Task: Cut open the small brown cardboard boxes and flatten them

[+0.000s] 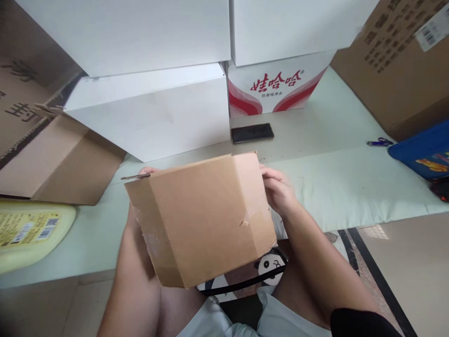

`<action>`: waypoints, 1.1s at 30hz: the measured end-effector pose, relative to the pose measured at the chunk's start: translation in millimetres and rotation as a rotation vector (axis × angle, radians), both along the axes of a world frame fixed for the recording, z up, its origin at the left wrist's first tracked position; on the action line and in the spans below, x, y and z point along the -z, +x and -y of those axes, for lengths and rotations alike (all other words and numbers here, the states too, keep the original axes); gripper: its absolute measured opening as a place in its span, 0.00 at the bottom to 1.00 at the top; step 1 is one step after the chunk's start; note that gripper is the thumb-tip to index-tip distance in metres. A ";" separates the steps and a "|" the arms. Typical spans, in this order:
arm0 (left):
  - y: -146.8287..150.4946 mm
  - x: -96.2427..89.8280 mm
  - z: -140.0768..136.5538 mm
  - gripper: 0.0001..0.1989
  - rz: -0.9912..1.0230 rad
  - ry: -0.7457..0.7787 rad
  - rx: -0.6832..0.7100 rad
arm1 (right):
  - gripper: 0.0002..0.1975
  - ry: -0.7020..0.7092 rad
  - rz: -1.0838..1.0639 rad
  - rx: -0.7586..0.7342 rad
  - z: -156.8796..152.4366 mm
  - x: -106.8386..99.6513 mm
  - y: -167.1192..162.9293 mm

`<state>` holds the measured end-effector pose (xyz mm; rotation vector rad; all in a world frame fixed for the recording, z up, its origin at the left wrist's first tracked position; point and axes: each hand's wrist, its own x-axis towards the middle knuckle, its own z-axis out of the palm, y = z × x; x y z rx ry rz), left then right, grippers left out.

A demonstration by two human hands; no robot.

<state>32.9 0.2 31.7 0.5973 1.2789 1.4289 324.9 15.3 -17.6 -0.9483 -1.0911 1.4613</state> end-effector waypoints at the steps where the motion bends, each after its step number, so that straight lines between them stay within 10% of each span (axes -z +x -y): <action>1: 0.4 0.7 -0.4 0.14 -0.018 -0.011 0.007 | 0.06 0.015 0.030 0.022 -0.2 1.0 -0.3; 6: 7.7 -4.3 -1.3 0.20 -0.081 -0.113 0.126 | 0.27 0.086 0.130 0.011 2.8 4.2 0.7; 11: 15.5 -8.7 1.9 0.19 -0.108 -0.186 0.217 | 0.20 0.011 0.145 -0.160 5.5 2.3 6.9; 19: 20.6 -11.3 -2.0 0.16 -0.152 -0.259 0.171 | 0.20 0.334 0.429 -0.108 -5.5 20.1 4.3; 33: 5.1 -5.7 -2.4 0.20 -0.188 -0.200 0.247 | 0.11 0.061 0.061 0.062 5.0 3.7 2.8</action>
